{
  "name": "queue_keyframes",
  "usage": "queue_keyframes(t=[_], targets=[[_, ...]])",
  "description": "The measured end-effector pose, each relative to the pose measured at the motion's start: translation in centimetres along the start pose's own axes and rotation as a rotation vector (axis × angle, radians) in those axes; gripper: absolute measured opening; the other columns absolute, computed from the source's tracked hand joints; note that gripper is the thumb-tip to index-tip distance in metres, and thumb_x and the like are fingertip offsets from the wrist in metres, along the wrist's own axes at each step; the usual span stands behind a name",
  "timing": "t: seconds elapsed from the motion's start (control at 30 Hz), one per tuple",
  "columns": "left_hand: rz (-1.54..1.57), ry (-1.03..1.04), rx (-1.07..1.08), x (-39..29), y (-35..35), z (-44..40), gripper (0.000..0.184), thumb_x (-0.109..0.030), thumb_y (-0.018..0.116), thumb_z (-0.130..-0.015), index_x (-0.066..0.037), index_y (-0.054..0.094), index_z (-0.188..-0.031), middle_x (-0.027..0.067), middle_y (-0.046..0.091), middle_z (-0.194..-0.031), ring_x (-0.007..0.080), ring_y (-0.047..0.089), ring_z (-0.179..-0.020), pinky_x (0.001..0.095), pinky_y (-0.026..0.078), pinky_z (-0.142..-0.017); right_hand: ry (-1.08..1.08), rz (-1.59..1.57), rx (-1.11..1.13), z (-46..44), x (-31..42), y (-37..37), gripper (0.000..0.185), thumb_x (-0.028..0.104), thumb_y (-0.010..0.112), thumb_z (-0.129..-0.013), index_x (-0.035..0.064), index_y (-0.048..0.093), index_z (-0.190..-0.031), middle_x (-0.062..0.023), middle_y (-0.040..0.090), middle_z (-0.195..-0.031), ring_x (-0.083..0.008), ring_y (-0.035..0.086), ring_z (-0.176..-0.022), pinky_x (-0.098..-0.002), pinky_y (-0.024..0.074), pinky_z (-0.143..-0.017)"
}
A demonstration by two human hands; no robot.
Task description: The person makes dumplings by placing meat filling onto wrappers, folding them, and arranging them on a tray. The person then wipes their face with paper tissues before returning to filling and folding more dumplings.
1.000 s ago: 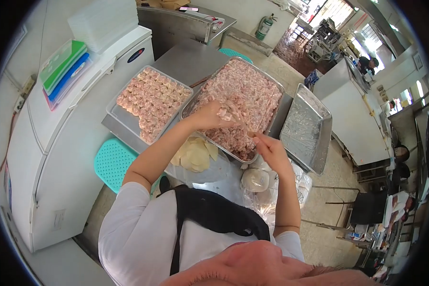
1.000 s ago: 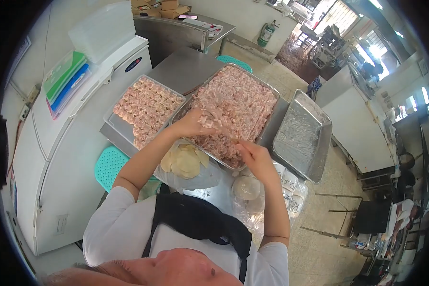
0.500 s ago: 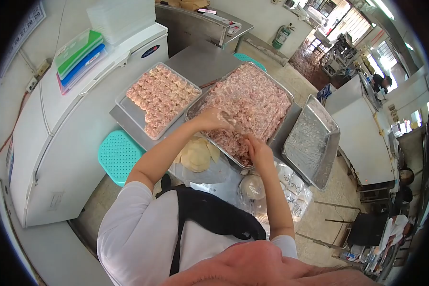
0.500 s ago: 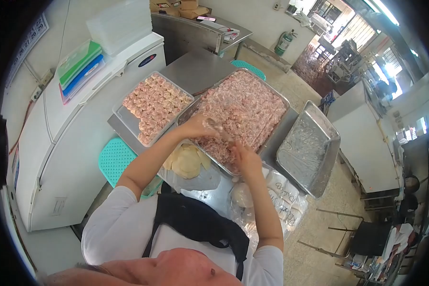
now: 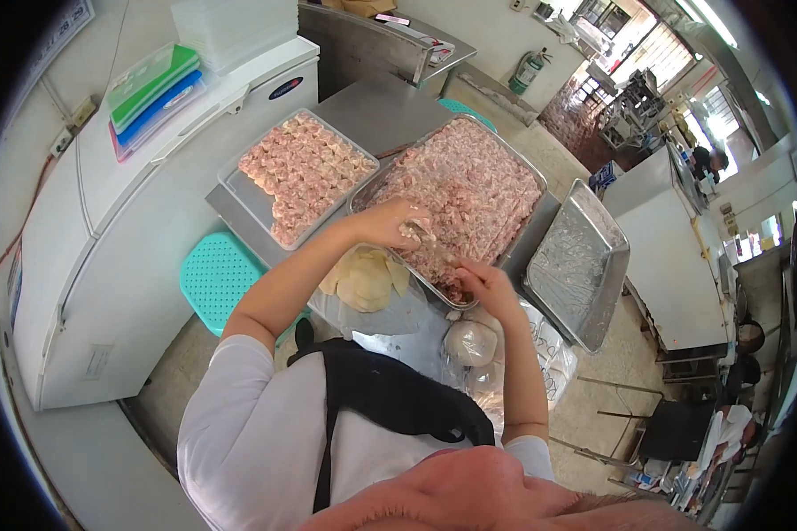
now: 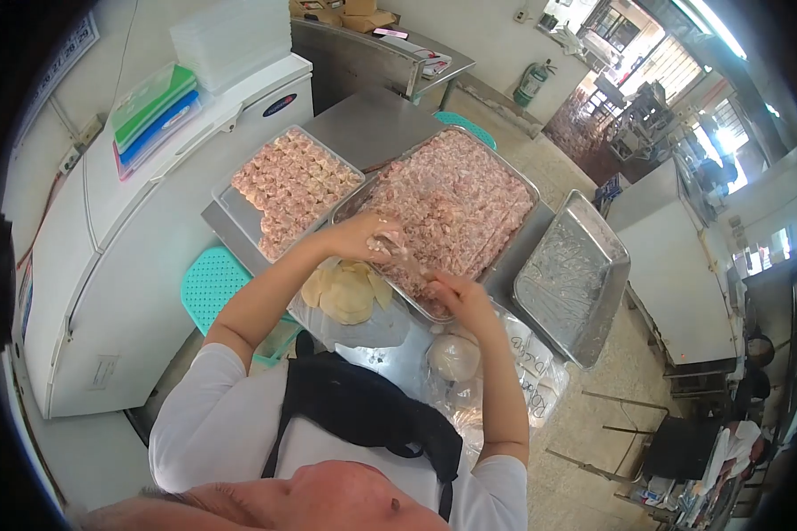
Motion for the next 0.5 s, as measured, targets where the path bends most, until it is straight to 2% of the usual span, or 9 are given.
queue_keyframes(t=[0.03,0.07,0.13,0.2,0.27,0.33,0.4,0.47,0.5], targets=[[-0.003,-0.002,-0.004,0.6,0.9,0.3,0.046,-0.03,0.076,-0.073,-0.007,0.061,-0.11,0.0117,0.065,-0.102,0.0279,0.061,-0.098,0.0379,0.045,-0.09,-0.112,0.201,-0.119,-0.2,-0.3,-1.1,0.028,0.024,0.061,-0.092,0.0071,0.066,-0.113,-0.0091,0.064,-0.082,-0.0196,0.06,-0.07,-0.03,0.0483,-0.065],[0.009,-0.058,-0.194,1.5,1.3,0.7,0.045,-0.032,0.075,-0.074,-0.007,0.061,-0.108,0.0119,0.066,-0.099,0.0278,0.061,-0.095,0.0387,0.045,-0.088,-0.227,0.402,-0.238,-0.2,-0.3,-1.6,0.027,0.027,0.062,-0.091,0.0089,0.067,-0.11,-0.0137,0.064,-0.083,-0.0273,0.063,-0.071,-0.0342,0.0496,-0.065],[0.016,-0.115,-0.398,1.8,0.5,1.1,0.044,-0.034,0.075,-0.074,-0.007,0.061,-0.106,0.0122,0.066,-0.095,0.0277,0.062,-0.093,0.0395,0.046,-0.085,-0.212,0.573,-0.337,0.6,2.2,-0.3,0.024,0.026,0.062,-0.089,0.012,0.066,-0.109,-0.0139,0.06,-0.079,-0.0323,0.062,-0.073,-0.039,0.05,-0.062],[0.315,-0.366,-0.132,2.3,0.9,0.4,0.049,-0.039,0.075,-0.074,-0.009,0.062,-0.111,0.0166,0.065,-0.105,0.0305,0.061,-0.099,0.0387,0.045,-0.09,-0.32,0.637,-0.474,1.4,3.5,1.2,0.024,0.023,0.06,-0.09,0.0156,0.064,-0.112,-0.0123,0.061,-0.081,-0.0321,0.063,-0.074,-0.0416,0.05,-0.061],[0.218,-0.38,-0.066,1.5,0.8,0.1,0.056,-0.042,0.074,-0.074,-0.009,0.061,-0.116,0.0186,0.063,-0.11,0.0323,0.06,-0.104,0.0389,0.044,-0.092,-0.323,0.652,-0.436,0.2,0.3,2.2,0.024,0.025,0.057,-0.092,0.0177,0.063,-0.114,-0.0128,0.062,-0.084,-0.0329,0.063,-0.075,-0.0442,0.0499,-0.062],[0.117,-0.384,-0.01,2.5,1.8,0.4,0.062,-0.045,0.073,-0.073,-0.009,0.059,-0.122,0.0205,0.062,-0.116,0.034,0.059,-0.108,0.0391,0.044,-0.094,-0.037,0.912,-0.291,-0.7,-1.8,0.4,0.026,0.028,0.052,-0.094,0.0159,0.062,-0.114,-0.014,0.063,-0.087,-0.0335,0.064,-0.077,-0.0443,0.0501,-0.064],[0.131,-0.224,-0.349,4.9,2.9,1.7,0.084,-0.041,0.075,-0.073,-0.017,0.038,-0.144,0.0227,0.058,-0.123,0.0374,0.056,-0.111,0.0402,0.042,-0.096,0.017,0.819,-0.316,0.3,-2.1,-1.2,0.029,0.031,0.053,-0.094,0.0119,0.066,-0.111,-0.0133,0.066,-0.088,-0.0338,0.064,-0.081,-0.0405,0.0508,-0.067],[0.162,-0.15,-0.306,0.0,0.7,2.0,0.091,-0.037,0.076,-0.073,-0.02,0.027,-0.148,0.0244,0.057,-0.123,0.0385,0.057,-0.111,0.0404,0.042,-0.096,-0.098,0.495,-0.341,1.5,-2.5,-2.3,0.03,0.03,0.051,-0.096,0.0079,0.066,-0.109,-0.0139,0.067,-0.084,-0.0307,0.066,-0.083,-0.0398,0.0502,-0.069],[0.193,-0.083,-0.272,-2.3,-0.2,2.0,0.1,-0.033,0.076,-0.073,-0.024,0.015,-0.152,0.0261,0.056,-0.123,0.0395,0.057,-0.11,0.0407,0.042,-0.096,-0.19,0.29,-0.397,1.9,-2.5,-2.1,0.033,0.031,0.048,-0.099,0.0041,0.067,-0.105,-0.0099,0.062,-0.067,-0.0205,0.062,-0.066,-0.0335,0.0467,-0.059]])
Point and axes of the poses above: each hand's wrist, its own z-axis away from the middle knuckle, its own y-axis out of the palm, x = y × z, the point moved 4 cm from there along -z, towards the middle knuckle
